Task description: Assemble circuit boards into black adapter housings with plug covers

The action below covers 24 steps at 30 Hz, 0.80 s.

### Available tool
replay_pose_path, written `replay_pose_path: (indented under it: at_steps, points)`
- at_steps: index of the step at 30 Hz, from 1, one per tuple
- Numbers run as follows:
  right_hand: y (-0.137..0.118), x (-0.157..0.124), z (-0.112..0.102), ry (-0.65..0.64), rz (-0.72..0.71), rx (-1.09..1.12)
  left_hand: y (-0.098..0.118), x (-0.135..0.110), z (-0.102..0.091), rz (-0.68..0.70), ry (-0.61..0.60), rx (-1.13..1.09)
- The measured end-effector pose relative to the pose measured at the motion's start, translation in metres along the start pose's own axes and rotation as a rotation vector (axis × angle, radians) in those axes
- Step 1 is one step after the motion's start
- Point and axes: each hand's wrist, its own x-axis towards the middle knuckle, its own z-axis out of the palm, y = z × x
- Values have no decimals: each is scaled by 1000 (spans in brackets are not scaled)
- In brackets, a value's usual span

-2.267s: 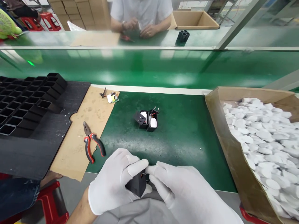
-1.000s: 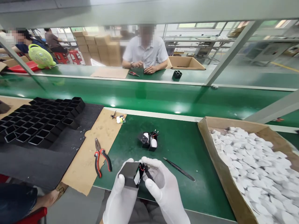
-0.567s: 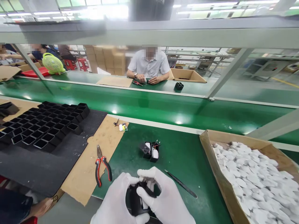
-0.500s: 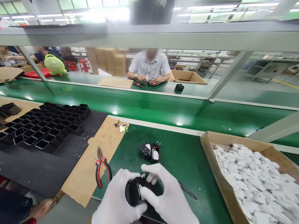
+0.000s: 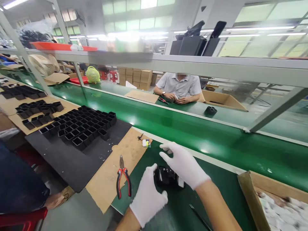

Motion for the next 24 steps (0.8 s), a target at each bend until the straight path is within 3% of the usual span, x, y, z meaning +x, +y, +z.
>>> replay_pose_path:
  at_steps: [3, 6, 10, 12, 14, 16, 19, 24]
  points:
    - [-15, 77, 19, -230, -68, -149, -17, -35, -16, -2, 36, -33]
    - [-24, 126, 41, -293, -112, -268, -39, -38, -64, 172, 280, 77]
    - [-27, 144, 55, -326, -230, -366, -44, 22, -158, 235, 630, 536]
    - [-25, 145, 57, -321, -275, -394, -38, 59, -197, 213, 687, 624]
    - [-22, 145, 59, -310, -290, -406, -34, 90, -222, 185, 684, 708]
    - [-19, 145, 63, -298, -278, -401, -33, 111, -233, 169, 648, 767]
    - [-17, 142, 66, -282, -236, -346, -35, 126, -233, 171, 590, 803]
    - [-33, 117, 45, -186, -213, -82, -30, 112, -227, 284, 590, 715]
